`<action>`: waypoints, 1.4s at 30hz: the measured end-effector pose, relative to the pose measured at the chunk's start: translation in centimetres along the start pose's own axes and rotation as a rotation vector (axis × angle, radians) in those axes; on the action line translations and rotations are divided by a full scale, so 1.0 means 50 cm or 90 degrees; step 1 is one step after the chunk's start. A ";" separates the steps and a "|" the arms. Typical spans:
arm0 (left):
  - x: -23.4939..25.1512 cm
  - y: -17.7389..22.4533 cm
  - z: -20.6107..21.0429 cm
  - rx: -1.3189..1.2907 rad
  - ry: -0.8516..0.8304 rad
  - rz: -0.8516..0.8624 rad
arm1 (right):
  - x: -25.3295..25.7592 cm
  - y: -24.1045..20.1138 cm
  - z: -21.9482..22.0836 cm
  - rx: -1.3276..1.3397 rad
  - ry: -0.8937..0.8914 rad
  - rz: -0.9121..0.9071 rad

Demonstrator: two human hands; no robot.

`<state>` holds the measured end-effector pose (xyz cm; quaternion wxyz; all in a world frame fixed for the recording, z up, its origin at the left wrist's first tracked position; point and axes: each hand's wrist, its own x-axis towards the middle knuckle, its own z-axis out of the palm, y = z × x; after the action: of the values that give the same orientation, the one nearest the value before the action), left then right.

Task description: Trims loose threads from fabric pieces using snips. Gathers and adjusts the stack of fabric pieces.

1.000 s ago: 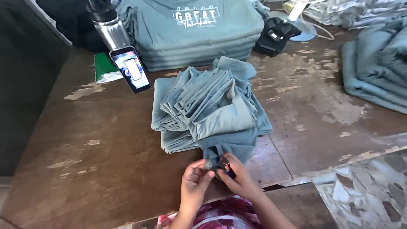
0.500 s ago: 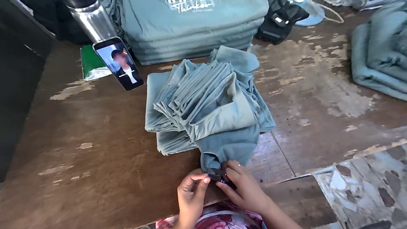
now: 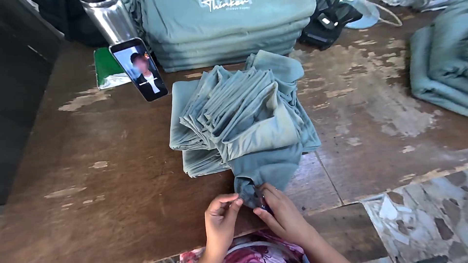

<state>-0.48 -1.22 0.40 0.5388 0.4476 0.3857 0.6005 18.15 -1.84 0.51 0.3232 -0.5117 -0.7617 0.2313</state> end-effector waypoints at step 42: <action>0.036 0.045 -0.080 0.388 -0.259 0.075 | -0.008 0.045 -0.037 -0.242 -0.068 -0.081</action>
<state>-4.98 0.35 1.55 0.4107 0.7192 0.4055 0.3868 21.04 -1.35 0.14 0.1934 -0.5016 -0.8385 0.0893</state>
